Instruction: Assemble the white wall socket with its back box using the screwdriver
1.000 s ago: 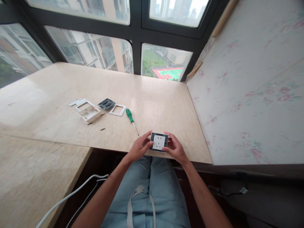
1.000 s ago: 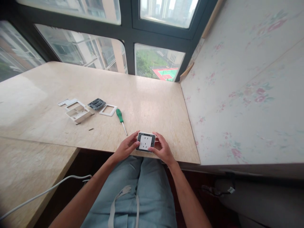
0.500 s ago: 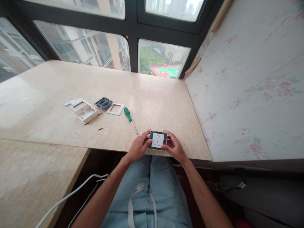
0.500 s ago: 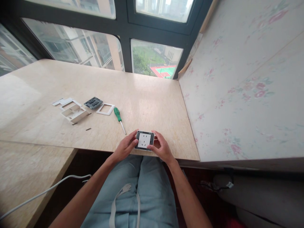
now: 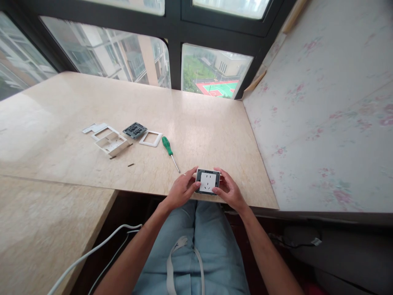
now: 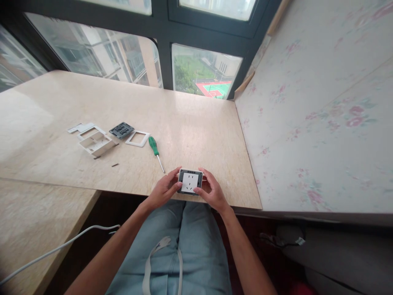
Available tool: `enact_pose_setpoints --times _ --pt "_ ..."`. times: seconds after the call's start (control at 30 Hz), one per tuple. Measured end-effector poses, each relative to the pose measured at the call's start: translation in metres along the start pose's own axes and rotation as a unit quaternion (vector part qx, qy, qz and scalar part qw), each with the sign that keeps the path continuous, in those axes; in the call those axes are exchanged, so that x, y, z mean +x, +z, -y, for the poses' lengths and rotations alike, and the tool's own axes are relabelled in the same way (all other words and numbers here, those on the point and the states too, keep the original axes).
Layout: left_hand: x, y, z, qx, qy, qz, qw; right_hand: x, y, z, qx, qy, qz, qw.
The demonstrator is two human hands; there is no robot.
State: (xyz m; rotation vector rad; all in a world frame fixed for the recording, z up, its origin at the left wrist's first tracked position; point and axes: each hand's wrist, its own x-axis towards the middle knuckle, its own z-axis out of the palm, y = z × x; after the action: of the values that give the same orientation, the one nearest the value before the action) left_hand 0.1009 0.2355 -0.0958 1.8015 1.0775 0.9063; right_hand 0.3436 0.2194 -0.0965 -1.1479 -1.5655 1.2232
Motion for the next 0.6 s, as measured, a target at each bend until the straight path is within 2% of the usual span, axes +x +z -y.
enact_pose_setpoints --times 0.6 --pt "-0.0004 -0.0001 0.0010 -0.072 -0.026 0.001 0.997 0.0001 0.0010 0.0032 -0.068 -0.036 0.001 0.997"
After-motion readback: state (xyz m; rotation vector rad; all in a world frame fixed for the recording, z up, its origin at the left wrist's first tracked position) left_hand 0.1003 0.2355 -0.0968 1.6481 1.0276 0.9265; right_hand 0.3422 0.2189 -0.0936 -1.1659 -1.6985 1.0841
